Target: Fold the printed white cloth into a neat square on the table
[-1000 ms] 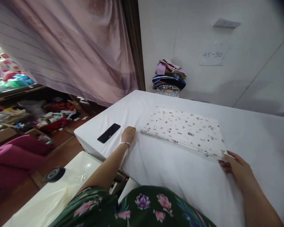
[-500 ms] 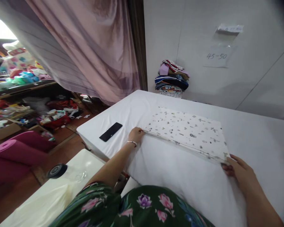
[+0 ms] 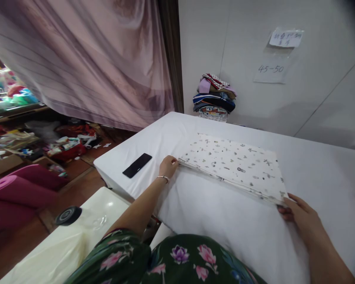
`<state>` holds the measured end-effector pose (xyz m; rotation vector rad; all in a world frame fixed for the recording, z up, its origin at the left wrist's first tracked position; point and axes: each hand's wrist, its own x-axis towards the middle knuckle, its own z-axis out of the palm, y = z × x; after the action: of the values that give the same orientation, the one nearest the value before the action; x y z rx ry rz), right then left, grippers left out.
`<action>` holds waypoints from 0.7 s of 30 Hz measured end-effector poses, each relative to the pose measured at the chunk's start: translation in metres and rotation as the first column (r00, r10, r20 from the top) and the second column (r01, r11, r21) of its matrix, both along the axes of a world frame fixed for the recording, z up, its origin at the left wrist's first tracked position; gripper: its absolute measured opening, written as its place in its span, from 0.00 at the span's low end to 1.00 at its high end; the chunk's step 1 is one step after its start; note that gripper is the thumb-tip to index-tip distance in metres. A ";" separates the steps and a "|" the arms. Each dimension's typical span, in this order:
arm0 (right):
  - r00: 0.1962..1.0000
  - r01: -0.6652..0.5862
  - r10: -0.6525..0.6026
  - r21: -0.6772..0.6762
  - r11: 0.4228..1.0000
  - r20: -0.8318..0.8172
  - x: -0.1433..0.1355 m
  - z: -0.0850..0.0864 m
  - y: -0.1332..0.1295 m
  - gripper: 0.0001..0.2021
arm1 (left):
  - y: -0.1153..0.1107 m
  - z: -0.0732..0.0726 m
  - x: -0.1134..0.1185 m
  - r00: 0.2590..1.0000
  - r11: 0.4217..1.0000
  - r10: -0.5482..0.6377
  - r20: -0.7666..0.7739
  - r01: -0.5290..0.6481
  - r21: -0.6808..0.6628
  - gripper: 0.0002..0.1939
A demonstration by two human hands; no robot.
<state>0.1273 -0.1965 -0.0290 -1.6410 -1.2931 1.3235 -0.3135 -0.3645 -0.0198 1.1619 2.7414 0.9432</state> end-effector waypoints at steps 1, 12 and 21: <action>1.000 0.002 -0.002 -0.001 1.000 -0.001 0.000 0.001 0.000 0.26 | 0.000 0.000 -0.002 1.000 1.000 -0.011 -0.015 0.011 0.003 0.05; 1.000 -0.002 0.002 0.004 1.000 0.023 -0.003 0.007 -0.003 0.29 | 0.005 -0.003 -0.008 0.999 0.998 -0.009 0.031 0.011 -0.065 0.05; 0.999 -0.004 0.004 -0.002 1.000 0.046 -0.004 0.009 -0.003 0.29 | -0.003 0.007 -0.004 0.979 0.994 0.077 0.188 -0.061 -0.088 0.11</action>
<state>0.1228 -0.1996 -0.0199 -1.6805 -1.3228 1.2964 -0.3173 -0.3679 -0.0126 0.9173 2.6535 0.8890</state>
